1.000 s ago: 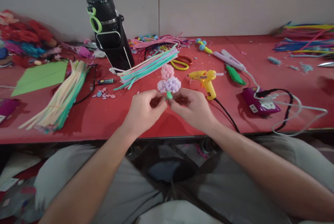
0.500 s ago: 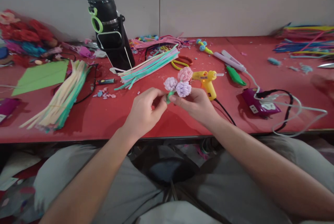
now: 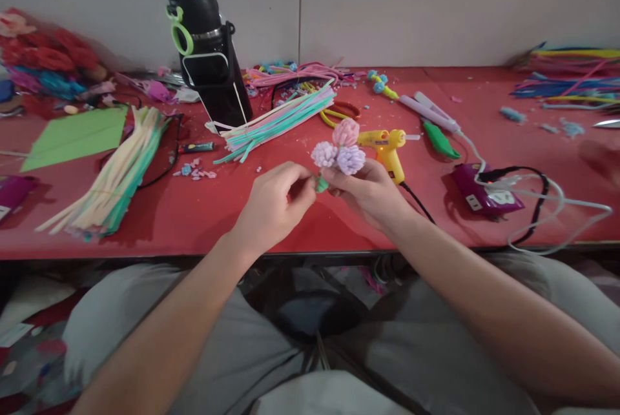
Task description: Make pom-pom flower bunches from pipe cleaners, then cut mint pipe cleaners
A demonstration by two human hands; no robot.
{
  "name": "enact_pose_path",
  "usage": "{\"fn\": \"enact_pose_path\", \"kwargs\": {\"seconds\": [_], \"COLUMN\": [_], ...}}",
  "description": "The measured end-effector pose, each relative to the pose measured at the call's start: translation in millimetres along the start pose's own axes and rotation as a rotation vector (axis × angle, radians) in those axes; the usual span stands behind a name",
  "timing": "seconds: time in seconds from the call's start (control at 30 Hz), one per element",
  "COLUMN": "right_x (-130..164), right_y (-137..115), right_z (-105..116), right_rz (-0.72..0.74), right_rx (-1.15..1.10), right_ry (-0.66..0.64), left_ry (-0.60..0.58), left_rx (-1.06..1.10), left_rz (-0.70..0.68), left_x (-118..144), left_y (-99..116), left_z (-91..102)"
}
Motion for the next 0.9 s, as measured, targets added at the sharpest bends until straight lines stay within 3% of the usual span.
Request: {"fn": "enact_pose_path", "kwargs": {"seconds": [0.37, 0.57, 0.7, 0.9], "right_x": [1.7, 3.4, 5.3, 4.9], "right_y": [-5.2, 1.7, 7.4, 4.5], "right_z": [2.0, -1.2, -4.7, -4.8], "right_rz": [0.067, -0.025, -0.148, -0.193], "right_rx": [0.268, 0.159, 0.009, -0.099], "right_ry": [0.177, 0.195, 0.165, 0.127], "left_ry": [0.014, 0.022, 0.084, 0.095], "left_rx": [-0.186, -0.251, -0.105, 0.382], "left_rz": [-0.101, -0.136, -0.075, 0.246], "left_x": [3.0, 4.1, 3.7, 4.2], "left_y": [-0.4, 1.9, -1.0, -23.0], "left_z": [-6.3, -9.7, -7.6, -12.9]}}
Point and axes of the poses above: each hand's wrist, its own x-axis away from the middle knuckle, its own z-axis out of the back of the hand, y = z × x, the point moved 7 cm from there along -x, towards the middle knuckle, and after that the axes turned 9 degrees about x, right-handed, at the moved point
